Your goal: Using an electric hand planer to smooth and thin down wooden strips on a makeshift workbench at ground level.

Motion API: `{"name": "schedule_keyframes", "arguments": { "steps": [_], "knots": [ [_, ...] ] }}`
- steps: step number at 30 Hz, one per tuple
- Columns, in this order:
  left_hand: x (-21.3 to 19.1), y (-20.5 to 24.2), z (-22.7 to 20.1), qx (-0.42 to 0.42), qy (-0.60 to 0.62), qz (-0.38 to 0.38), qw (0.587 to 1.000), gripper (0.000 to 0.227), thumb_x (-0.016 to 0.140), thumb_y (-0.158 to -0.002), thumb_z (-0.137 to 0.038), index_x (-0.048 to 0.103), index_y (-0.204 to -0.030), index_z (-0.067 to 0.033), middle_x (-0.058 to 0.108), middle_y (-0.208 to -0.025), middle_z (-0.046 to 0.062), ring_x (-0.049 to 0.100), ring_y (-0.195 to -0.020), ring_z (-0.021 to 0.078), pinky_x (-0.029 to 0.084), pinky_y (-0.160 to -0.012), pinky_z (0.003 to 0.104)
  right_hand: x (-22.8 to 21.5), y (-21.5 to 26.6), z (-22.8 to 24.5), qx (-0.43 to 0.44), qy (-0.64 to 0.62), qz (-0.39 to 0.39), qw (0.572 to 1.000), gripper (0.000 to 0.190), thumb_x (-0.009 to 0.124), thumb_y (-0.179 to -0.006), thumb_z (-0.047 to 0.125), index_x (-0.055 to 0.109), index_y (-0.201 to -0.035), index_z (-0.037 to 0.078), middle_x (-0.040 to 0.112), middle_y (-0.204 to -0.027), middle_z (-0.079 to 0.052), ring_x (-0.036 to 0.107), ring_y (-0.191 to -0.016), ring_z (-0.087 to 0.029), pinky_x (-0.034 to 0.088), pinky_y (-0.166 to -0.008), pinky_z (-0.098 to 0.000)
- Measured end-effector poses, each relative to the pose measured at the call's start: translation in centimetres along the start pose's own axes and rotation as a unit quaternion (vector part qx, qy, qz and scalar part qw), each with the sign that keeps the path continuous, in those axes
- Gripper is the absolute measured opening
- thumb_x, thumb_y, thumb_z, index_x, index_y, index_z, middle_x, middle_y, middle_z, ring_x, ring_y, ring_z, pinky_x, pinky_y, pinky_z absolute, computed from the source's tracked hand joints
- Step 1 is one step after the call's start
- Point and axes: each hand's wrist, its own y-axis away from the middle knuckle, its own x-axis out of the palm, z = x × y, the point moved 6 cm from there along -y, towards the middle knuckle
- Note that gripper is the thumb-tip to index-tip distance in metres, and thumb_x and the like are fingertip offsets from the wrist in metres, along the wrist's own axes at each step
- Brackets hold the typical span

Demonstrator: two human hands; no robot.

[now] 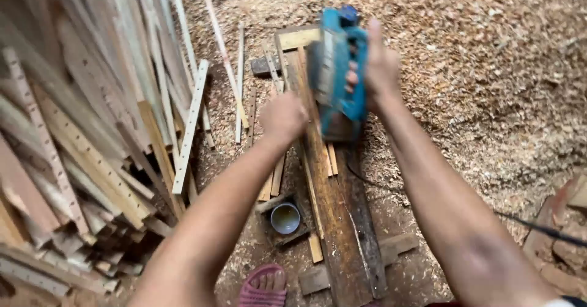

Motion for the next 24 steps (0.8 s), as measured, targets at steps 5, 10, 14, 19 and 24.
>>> {"name": "schedule_keyframes", "arguments": {
  "steps": [5, 10, 14, 19, 24],
  "knots": [
    [7.8, -3.7, -2.1, 0.106, -0.060, -0.100, 0.988, 0.041, 0.056, -0.091, -0.041, 0.070, -0.096, -0.0033, 0.077, -0.089, 0.019, 0.076, -0.092, 0.0388, 0.060, -0.082, 0.052, -7.2, 6.4, -2.2, -0.009, 0.018, -0.038, 0.999, 0.066, 0.054, -0.096, 0.064, 0.067, -0.097, -0.001, 0.058, -0.064, -0.011, 0.059, -0.041, -0.016, 0.052, -0.035, -0.0338],
    [6.2, -2.3, -1.2, 0.081, 0.037, 0.084, 0.992, 0.056, 0.054, -0.085, -0.040, 0.072, -0.112, 0.0049, 0.074, -0.111, 0.025, 0.070, -0.111, 0.0431, 0.058, -0.091, 0.056, -11.0, 10.4, -4.0, 0.012, 0.011, -0.037, 0.999, 0.065, 0.054, -0.103, 0.053, 0.065, -0.105, -0.010, 0.056, -0.067, -0.017, 0.057, -0.041, -0.020, 0.050, -0.033, -0.0382],
    [4.4, -0.5, 3.8, 0.014, 0.311, 0.205, 0.928, 0.038, 0.057, -0.095, -0.023, 0.060, -0.120, 0.0052, 0.070, -0.093, 0.027, 0.076, -0.080, 0.0359, 0.065, -0.071, 0.048, -10.7, 12.1, -4.8, 0.025, 0.017, -0.004, 1.000, 0.064, 0.055, -0.102, 0.051, 0.065, -0.094, -0.011, 0.053, -0.060, -0.017, 0.057, -0.038, -0.023, 0.050, -0.032, -0.0399],
    [4.7, -0.8, 7.0, 0.015, 0.366, 0.214, 0.905, 0.037, 0.049, -0.100, -0.018, 0.054, -0.119, 0.0128, 0.064, -0.086, 0.026, 0.075, -0.070, 0.0361, 0.064, -0.065, 0.051, -9.1, 11.7, -7.8, 0.054, 0.050, 0.040, 0.996, 0.070, 0.057, -0.099, 0.057, 0.062, -0.073, -0.008, 0.050, -0.045, -0.016, 0.052, -0.032, -0.024, 0.045, -0.029, -0.0378],
    [2.9, 2.0, 1.0, 0.319, -0.266, -0.090, 0.905, 0.068, 0.078, -0.084, -0.051, 0.048, -0.131, -0.0125, 0.060, -0.125, 0.013, 0.057, -0.124, 0.0319, 0.047, -0.101, 0.045, -8.7, 12.0, -8.2, 0.069, 0.094, 0.040, 0.992, 0.070, 0.052, -0.099, 0.059, 0.063, -0.072, -0.004, 0.053, -0.044, -0.018, 0.055, -0.035, -0.028, 0.046, -0.035, -0.0401]
  ]
}}
